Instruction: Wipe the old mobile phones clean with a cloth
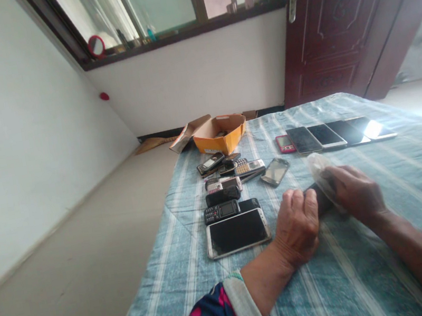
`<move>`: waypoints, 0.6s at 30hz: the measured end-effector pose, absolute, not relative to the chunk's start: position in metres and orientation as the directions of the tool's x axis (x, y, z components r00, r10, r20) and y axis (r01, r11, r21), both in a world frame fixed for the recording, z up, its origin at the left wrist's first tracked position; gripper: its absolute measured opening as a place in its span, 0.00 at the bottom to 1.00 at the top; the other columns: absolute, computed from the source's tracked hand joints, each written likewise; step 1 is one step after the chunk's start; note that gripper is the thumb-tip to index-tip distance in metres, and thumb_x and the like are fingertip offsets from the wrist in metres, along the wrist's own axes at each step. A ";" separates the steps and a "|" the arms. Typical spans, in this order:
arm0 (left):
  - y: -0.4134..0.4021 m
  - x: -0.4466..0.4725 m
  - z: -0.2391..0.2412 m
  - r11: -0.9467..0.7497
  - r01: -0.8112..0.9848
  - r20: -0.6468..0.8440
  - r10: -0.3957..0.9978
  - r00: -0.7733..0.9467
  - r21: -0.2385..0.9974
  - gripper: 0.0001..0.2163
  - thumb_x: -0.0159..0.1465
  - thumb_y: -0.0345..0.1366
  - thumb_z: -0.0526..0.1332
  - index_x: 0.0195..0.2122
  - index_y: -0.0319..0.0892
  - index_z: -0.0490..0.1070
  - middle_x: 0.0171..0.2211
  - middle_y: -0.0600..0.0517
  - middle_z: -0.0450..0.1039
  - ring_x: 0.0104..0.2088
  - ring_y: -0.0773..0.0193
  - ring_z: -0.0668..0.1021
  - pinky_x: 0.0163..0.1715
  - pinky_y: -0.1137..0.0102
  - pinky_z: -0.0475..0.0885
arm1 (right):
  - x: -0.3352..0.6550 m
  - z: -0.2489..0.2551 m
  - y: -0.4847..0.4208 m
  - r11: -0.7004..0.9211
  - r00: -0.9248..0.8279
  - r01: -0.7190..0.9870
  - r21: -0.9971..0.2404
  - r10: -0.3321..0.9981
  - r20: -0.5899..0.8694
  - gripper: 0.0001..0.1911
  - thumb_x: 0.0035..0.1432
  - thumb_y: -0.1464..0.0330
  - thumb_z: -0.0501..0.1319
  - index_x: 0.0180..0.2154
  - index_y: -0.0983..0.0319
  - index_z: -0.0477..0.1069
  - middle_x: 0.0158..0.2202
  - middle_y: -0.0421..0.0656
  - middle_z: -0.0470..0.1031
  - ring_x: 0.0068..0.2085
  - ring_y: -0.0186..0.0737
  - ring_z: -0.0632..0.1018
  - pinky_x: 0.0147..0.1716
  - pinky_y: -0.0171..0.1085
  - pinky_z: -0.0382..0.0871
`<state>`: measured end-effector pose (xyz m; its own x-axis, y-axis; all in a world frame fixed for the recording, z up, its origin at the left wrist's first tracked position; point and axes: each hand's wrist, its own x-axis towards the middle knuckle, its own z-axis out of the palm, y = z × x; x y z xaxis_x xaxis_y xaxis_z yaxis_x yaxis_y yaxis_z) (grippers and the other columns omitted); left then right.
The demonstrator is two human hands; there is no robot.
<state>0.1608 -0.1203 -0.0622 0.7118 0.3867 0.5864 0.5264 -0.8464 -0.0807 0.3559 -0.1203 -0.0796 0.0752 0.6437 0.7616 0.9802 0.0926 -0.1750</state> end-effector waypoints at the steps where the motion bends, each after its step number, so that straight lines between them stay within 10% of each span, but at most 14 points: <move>1: -0.120 0.161 -0.063 -0.842 0.533 0.594 0.388 0.705 -0.083 0.23 0.62 0.28 0.50 0.57 0.24 0.58 0.46 0.35 0.72 0.46 0.50 0.74 0.50 0.54 0.68 | 0.350 -0.077 -0.122 0.170 0.001 0.975 -0.141 0.636 0.772 0.15 0.63 0.72 0.51 0.41 0.62 0.76 0.37 0.47 0.78 0.39 0.43 0.77 0.36 0.36 0.69; 7: -0.119 0.163 -0.068 -0.831 0.546 0.626 0.369 0.687 -0.108 0.20 0.65 0.30 0.48 0.56 0.24 0.59 0.46 0.35 0.72 0.47 0.49 0.73 0.51 0.53 0.67 | 0.331 -0.072 -0.130 0.421 -0.235 0.904 -0.068 0.625 0.745 0.14 0.63 0.73 0.52 0.43 0.63 0.75 0.44 0.49 0.77 0.51 0.47 0.75 0.45 0.39 0.73; 18: -0.121 0.160 -0.061 -0.843 0.532 0.576 0.395 0.715 -0.082 0.23 0.62 0.30 0.52 0.57 0.22 0.59 0.46 0.34 0.71 0.47 0.49 0.73 0.50 0.54 0.68 | 0.353 -0.082 -0.120 0.237 -0.043 0.956 -0.171 0.692 0.720 0.18 0.59 0.76 0.50 0.42 0.61 0.76 0.43 0.49 0.78 0.48 0.48 0.76 0.46 0.44 0.74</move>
